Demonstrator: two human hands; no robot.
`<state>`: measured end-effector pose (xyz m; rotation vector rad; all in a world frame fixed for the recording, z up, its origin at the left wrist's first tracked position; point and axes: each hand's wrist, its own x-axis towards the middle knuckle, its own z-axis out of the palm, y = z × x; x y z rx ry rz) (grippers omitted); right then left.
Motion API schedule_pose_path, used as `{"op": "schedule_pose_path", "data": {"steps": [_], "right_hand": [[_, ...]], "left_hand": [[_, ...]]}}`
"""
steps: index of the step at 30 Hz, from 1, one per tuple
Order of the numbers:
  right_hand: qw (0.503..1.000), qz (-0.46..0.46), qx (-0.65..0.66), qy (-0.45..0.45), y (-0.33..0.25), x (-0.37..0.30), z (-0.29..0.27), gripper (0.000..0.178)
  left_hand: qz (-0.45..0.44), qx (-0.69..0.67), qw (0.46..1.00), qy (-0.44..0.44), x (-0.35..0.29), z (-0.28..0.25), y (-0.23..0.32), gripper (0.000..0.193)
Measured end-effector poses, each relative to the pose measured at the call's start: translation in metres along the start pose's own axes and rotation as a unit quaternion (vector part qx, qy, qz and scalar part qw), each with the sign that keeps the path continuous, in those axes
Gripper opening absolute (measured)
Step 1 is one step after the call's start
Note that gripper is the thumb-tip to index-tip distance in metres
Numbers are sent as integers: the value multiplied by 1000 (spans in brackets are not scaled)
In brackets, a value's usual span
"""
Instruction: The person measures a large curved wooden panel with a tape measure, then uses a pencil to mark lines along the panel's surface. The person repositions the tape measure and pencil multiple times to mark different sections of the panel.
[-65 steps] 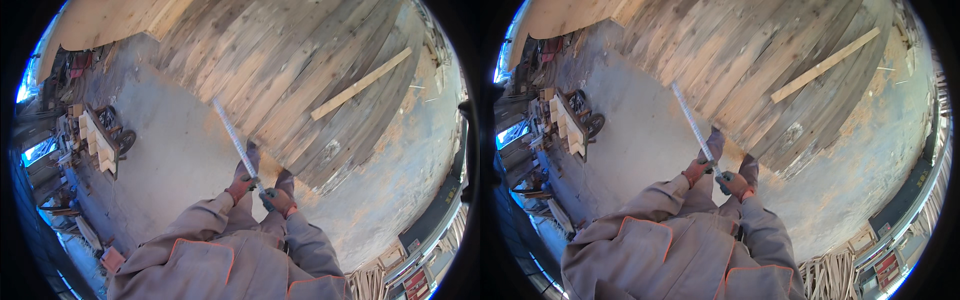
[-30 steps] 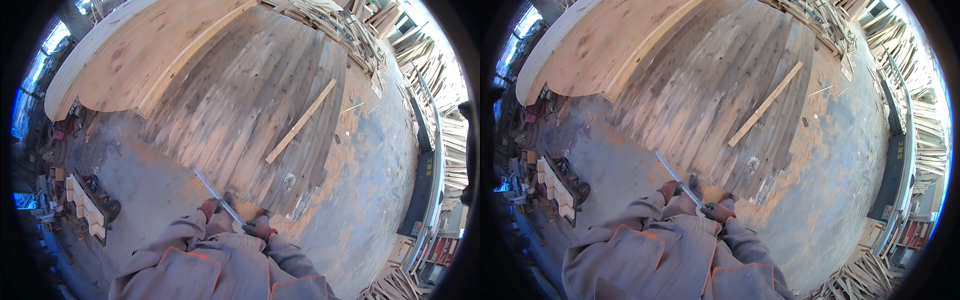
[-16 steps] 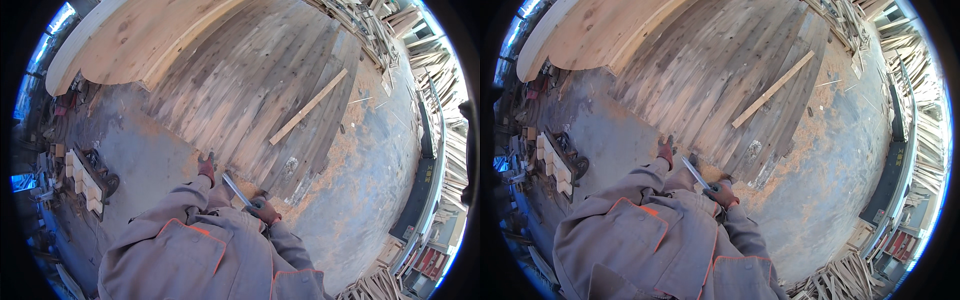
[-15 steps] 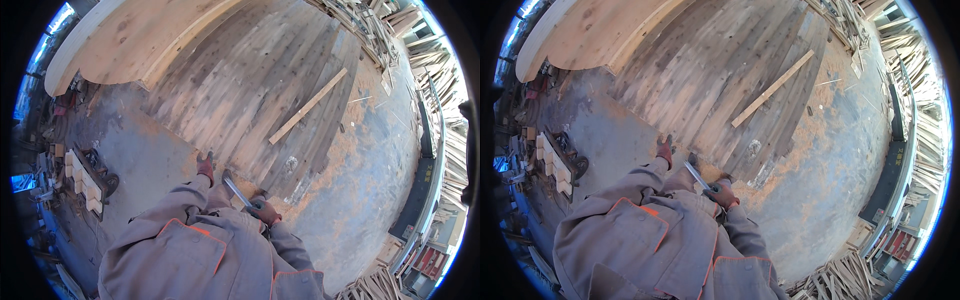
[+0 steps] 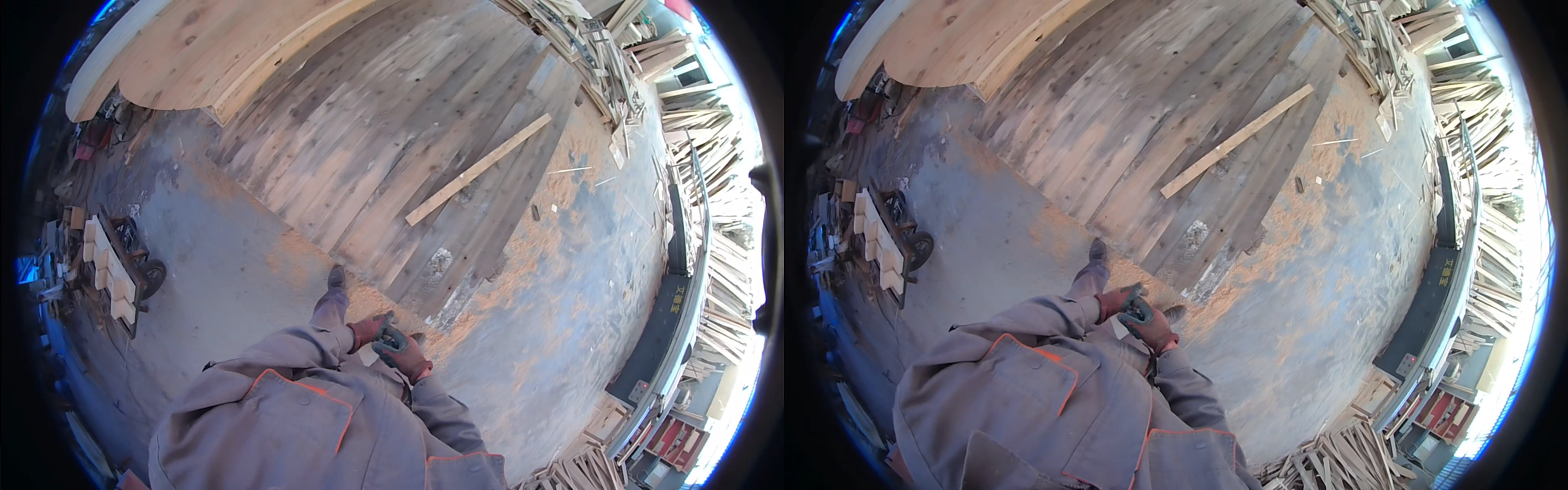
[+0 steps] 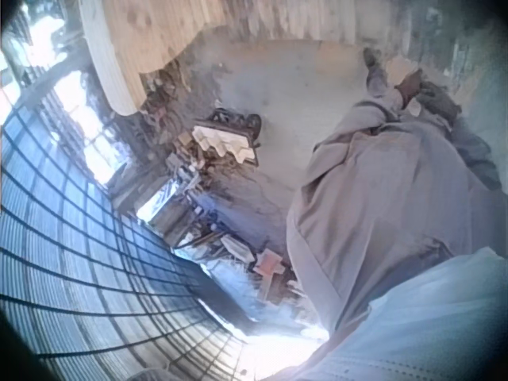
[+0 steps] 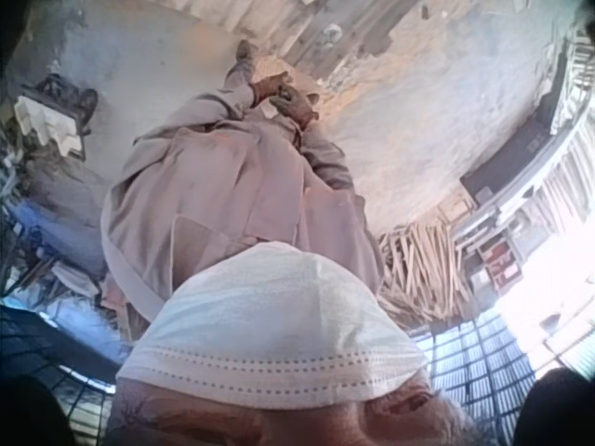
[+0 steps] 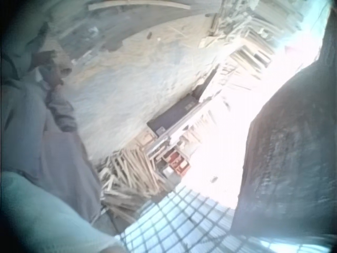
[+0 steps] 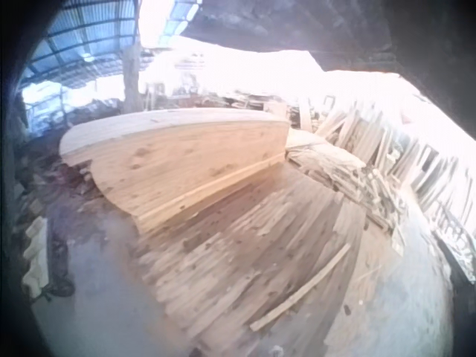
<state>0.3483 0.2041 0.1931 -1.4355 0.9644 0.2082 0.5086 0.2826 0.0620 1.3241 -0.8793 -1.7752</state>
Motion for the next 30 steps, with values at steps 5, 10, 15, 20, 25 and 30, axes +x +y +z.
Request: {"op": "schedule_pose_path", "data": {"steps": [5,10,15,20,25,30], "right_hand": [[975,-32,216,37,76,-54,-32,58],[957,-19,272,96,197,-146,-91,59],[880,11,435,189,308,-286,-155,48],[813,89,474,328,391,-385,-211,41],[793,105,460,385,410,-417,-253,44],[825,119,465,299,392,-389,-330,50]], "left_hand": [[-129,-249,958,65,32,89,10,45],[-176,-199,944,197,76,158,-8,50],[-220,-52,949,218,117,212,-13,46],[-156,441,877,113,154,241,-8,46],[-222,410,866,180,188,273,-2,57],[-243,386,862,220,242,308,8,51]]}}
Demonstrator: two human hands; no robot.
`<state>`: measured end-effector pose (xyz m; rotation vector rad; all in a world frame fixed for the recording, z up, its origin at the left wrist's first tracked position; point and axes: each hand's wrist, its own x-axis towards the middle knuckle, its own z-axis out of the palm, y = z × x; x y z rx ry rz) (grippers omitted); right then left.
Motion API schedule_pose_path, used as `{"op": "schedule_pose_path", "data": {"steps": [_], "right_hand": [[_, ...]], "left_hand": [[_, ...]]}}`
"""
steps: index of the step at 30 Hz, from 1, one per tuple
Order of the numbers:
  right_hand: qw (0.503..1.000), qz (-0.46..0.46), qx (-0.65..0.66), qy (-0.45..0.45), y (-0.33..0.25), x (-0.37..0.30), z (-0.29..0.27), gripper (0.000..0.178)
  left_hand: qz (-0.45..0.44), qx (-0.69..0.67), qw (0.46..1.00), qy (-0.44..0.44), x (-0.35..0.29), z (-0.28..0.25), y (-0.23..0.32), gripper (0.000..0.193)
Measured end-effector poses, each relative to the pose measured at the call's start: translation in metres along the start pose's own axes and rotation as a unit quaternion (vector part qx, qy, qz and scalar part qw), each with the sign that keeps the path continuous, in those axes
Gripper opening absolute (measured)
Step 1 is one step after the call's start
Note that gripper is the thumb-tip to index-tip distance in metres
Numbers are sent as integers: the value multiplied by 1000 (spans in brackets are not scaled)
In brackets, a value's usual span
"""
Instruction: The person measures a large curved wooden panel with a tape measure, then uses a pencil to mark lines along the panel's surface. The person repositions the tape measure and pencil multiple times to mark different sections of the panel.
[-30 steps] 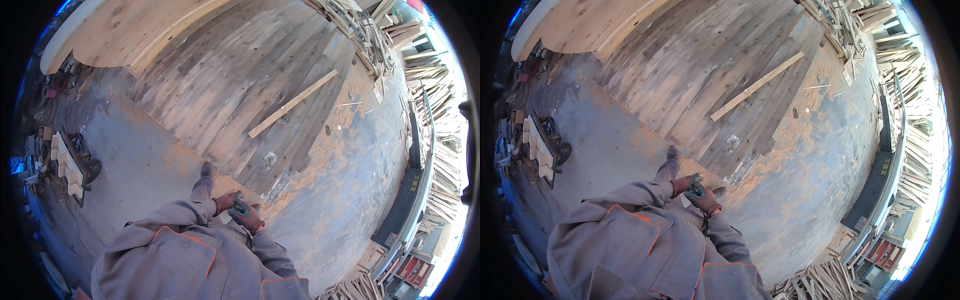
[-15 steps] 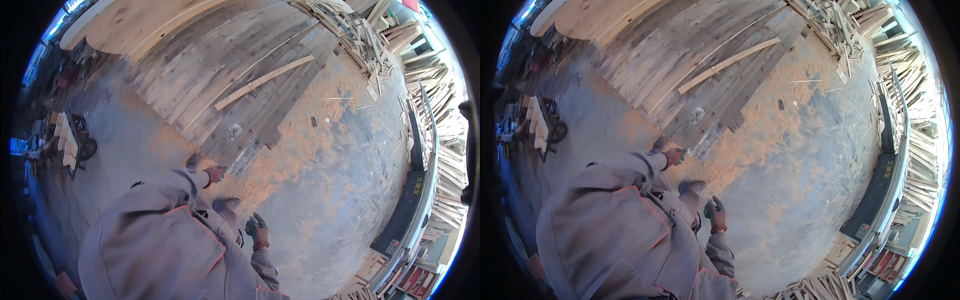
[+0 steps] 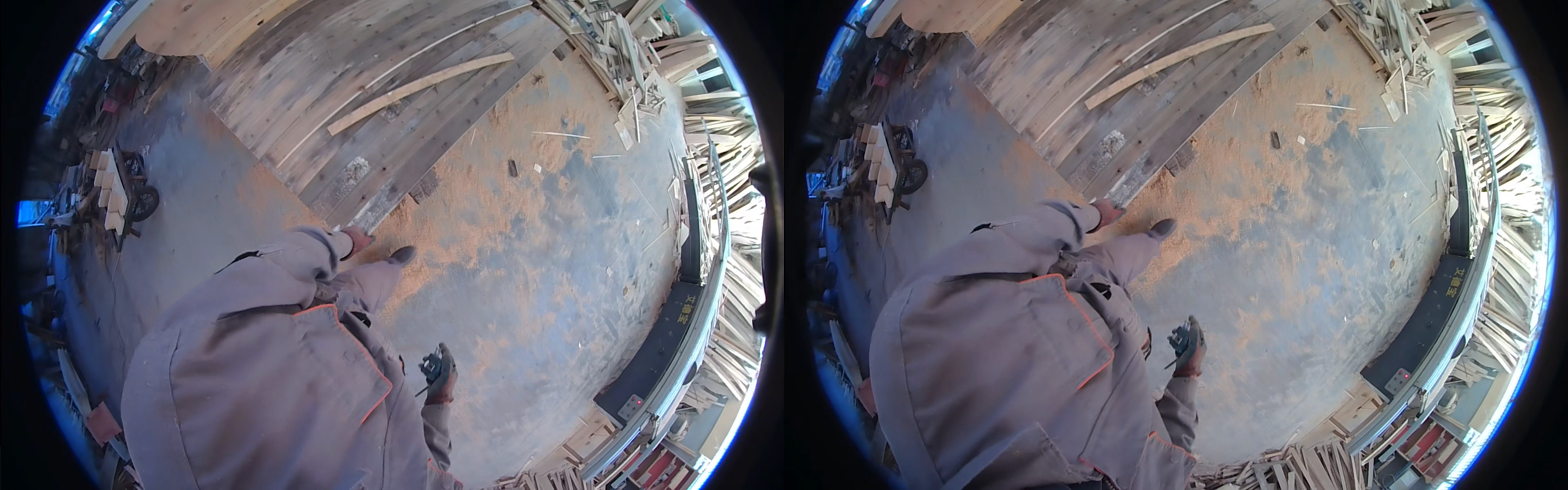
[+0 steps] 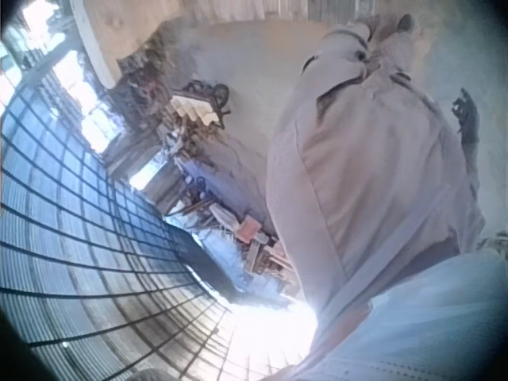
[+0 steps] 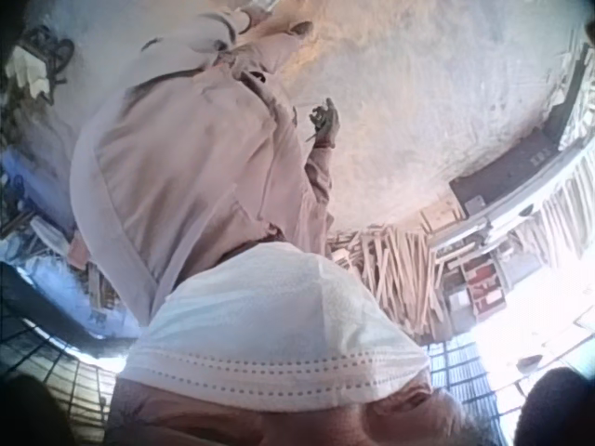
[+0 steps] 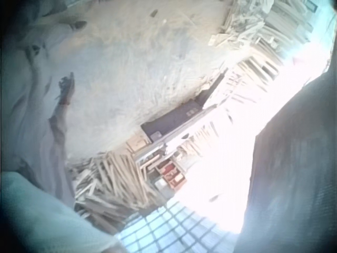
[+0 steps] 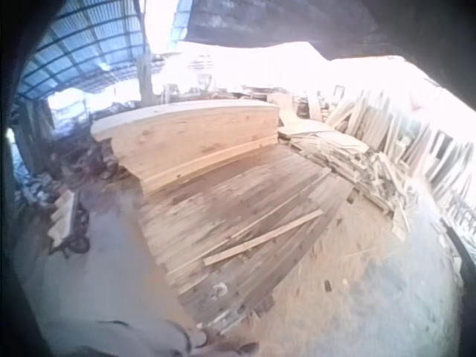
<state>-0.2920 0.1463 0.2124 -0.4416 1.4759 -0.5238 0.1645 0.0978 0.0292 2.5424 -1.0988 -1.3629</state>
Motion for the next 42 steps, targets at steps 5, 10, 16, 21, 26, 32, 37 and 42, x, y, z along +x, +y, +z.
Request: {"op": "schedule_pose_path", "data": {"steps": [5,10,16,21,26,32,37,42], "right_hand": [[995,-37,-13,-89,-101,61,10,55],[990,-47,-29,-133,-216,114,15,54],[974,-45,-119,-189,-342,184,22,55],[938,-132,-253,-196,-428,252,75,44],[897,-136,-307,-288,-504,332,124,42],[847,-142,-348,-377,-618,397,151,40],[813,-154,-379,-413,-699,438,169,37],[665,-385,-553,-322,-742,481,191,48]], "left_hand": [[212,-119,969,-28,51,40,133,44],[102,-318,921,-203,75,58,322,40],[151,-476,835,-231,82,32,466,37],[71,-600,767,-213,121,-23,511,38],[23,-687,712,-144,163,-52,547,39],[1,-756,651,-67,205,-81,637,40],[-19,-791,611,-29,225,-104,696,41],[-30,-814,580,-19,258,-120,706,39]]}}
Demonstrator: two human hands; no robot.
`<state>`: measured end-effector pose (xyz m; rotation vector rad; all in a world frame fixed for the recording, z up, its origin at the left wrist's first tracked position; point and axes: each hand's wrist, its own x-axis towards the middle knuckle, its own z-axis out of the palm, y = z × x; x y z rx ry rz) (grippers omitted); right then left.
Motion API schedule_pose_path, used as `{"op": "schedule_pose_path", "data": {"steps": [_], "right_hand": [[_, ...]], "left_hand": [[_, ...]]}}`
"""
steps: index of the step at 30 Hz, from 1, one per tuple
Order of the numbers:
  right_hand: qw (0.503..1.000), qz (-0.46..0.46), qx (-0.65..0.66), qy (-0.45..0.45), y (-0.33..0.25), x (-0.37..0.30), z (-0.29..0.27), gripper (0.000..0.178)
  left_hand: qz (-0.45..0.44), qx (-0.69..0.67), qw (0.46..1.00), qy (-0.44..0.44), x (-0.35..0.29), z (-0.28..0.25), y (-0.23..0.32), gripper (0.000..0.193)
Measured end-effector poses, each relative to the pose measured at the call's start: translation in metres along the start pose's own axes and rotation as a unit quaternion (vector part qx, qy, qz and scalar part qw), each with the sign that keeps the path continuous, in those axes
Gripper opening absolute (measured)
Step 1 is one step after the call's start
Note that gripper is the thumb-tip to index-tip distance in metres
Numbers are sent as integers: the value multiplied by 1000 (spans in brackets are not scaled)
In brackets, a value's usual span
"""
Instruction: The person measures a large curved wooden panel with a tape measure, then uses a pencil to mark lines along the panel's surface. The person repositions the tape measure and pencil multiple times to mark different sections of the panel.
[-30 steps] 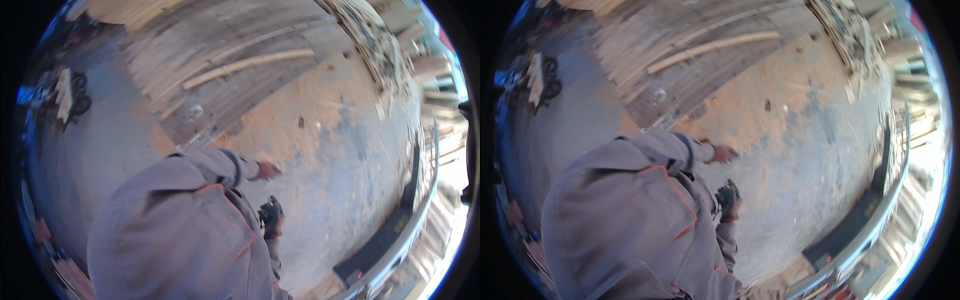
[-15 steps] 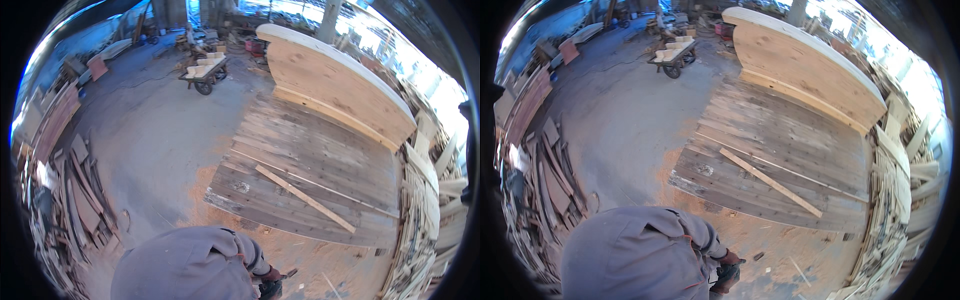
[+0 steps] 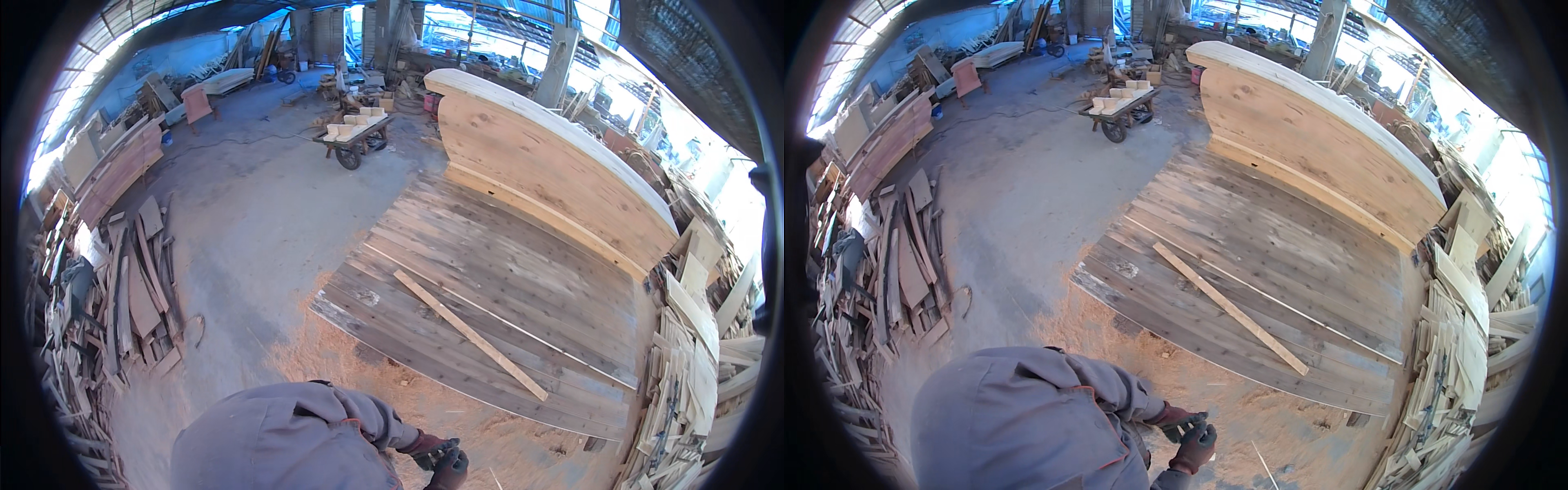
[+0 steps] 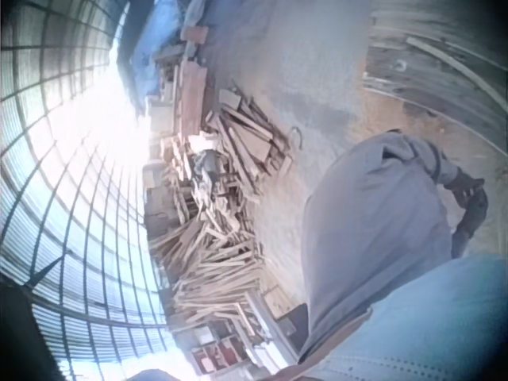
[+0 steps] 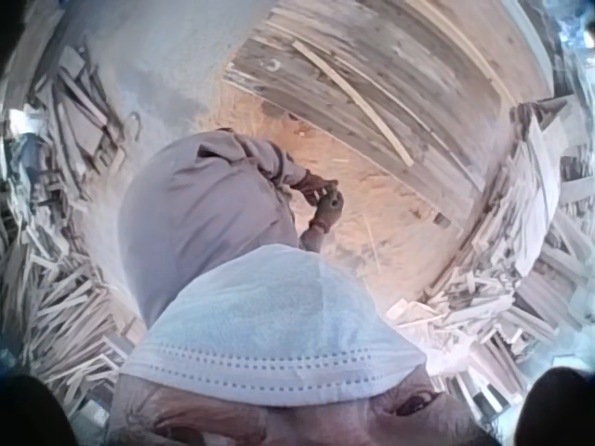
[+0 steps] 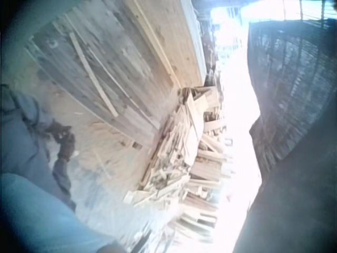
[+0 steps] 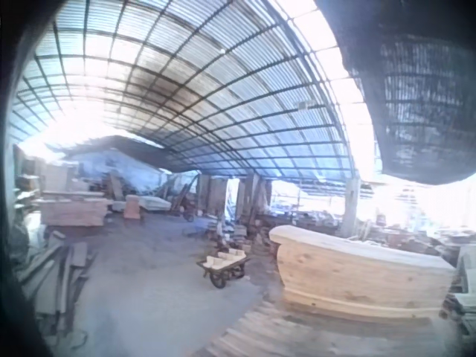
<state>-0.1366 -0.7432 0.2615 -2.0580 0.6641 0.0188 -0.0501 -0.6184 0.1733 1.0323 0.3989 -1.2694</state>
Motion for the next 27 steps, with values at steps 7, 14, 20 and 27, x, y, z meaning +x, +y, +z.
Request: {"op": "schedule_pose_path", "data": {"steps": [7,14,20,27], "right_hand": [[990,-81,-90,-69,9,91,-39,49],[995,96,26,6,53,200,-136,41],[967,248,59,-20,56,265,-203,39],[964,231,65,-114,67,374,-218,33]], "left_hand": [[15,-133,986,-97,106,10,21,37],[72,-132,983,-109,229,40,108,31],[107,43,978,172,287,21,193,36],[82,30,928,361,352,-44,227,50]]}}
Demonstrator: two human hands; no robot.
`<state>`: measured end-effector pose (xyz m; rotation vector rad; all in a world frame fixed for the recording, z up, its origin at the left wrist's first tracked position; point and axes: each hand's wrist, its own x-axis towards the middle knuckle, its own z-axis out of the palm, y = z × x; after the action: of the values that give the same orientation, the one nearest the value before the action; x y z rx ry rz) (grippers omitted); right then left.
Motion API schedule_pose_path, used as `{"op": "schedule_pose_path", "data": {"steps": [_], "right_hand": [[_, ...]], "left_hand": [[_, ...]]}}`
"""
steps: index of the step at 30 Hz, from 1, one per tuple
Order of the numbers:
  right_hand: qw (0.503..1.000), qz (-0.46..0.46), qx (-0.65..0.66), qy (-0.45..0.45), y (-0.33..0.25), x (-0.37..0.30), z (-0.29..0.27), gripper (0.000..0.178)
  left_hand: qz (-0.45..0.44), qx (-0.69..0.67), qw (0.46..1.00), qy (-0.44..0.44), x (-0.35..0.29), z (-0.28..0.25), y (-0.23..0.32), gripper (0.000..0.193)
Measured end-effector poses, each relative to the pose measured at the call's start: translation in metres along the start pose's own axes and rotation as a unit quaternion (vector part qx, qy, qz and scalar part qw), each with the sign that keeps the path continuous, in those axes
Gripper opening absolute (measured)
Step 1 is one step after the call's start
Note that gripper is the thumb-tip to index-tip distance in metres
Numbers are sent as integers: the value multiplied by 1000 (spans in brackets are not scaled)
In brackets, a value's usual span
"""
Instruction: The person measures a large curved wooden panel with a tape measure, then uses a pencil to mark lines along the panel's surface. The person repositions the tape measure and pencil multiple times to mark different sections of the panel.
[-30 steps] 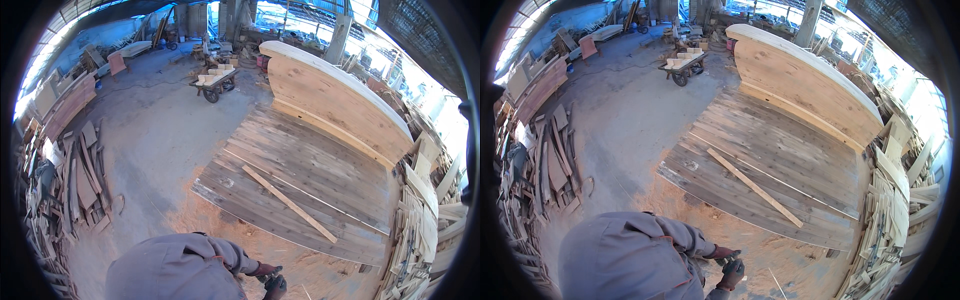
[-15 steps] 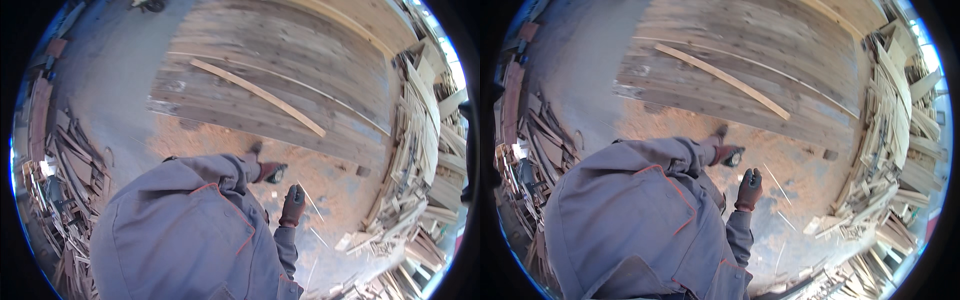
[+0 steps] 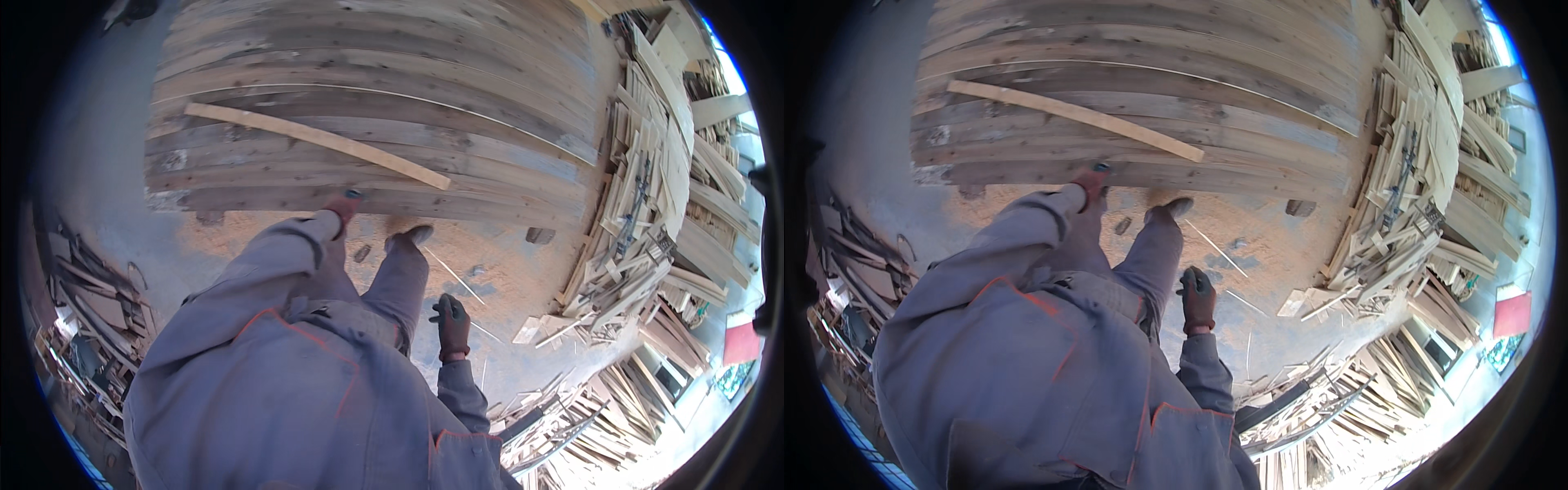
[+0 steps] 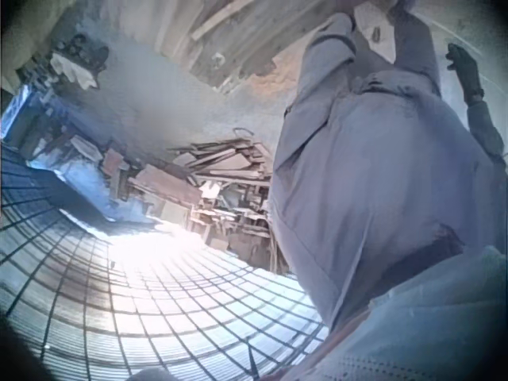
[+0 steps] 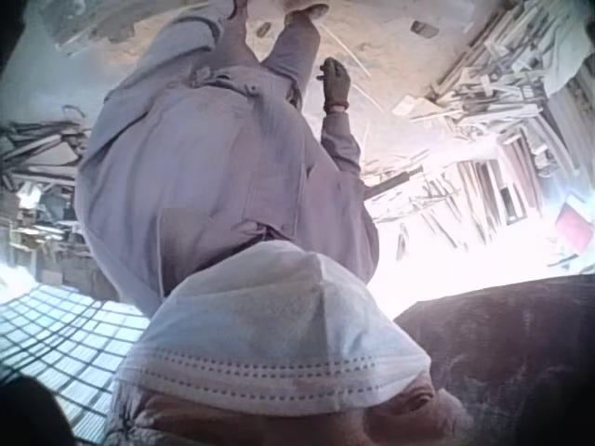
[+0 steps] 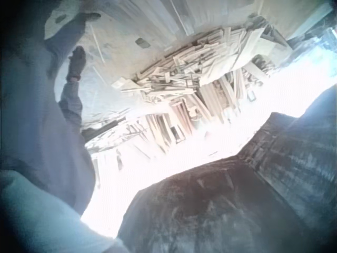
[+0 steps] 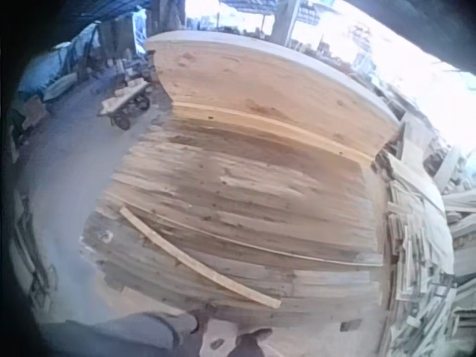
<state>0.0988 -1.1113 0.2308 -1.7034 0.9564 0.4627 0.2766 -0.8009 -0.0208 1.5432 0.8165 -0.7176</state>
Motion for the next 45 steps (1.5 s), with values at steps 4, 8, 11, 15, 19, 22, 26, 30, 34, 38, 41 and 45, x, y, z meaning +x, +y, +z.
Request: {"op": "schedule_pose_path", "data": {"steps": [4,8,11,15,19,22,26,30,34,38,41,45], "right_hand": [[997,18,-46,-54,-27,99,-22,31],[993,-6,-14,-118,-54,213,-47,30],[985,-14,-16,-174,-79,288,-70,32],[986,-5,-10,-167,-111,357,-101,33],[985,45,-60,-156,-128,413,-124,34],[984,75,-48,-155,-127,444,-126,34],[986,79,8,-149,-122,470,-108,35],[981,105,26,-158,-137,503,-89,40],[980,133,78,-124,-153,551,-80,52],[965,181,176,-67,-158,618,-77,61],[954,179,239,-11,-154,657,-76,62],[948,177,263,1,-150,692,-80,60]], "left_hand": [[16,136,985,105,63,-6,-12,54],[47,160,974,151,92,-9,-14,73],[21,252,941,226,94,1,-1,77],[-1,268,908,323,93,28,11,81],[-16,285,885,369,95,50,6,79],[-3,273,905,327,100,56,-1,75],[5,225,922,314,102,57,2,70],[38,237,900,364,90,60,28,79],[128,396,827,377,105,69,89,84],[292,508,773,243,152,100,171,95],[368,610,679,176,192,141,230,100],[311,678,662,68,230,201,284,105]]}}
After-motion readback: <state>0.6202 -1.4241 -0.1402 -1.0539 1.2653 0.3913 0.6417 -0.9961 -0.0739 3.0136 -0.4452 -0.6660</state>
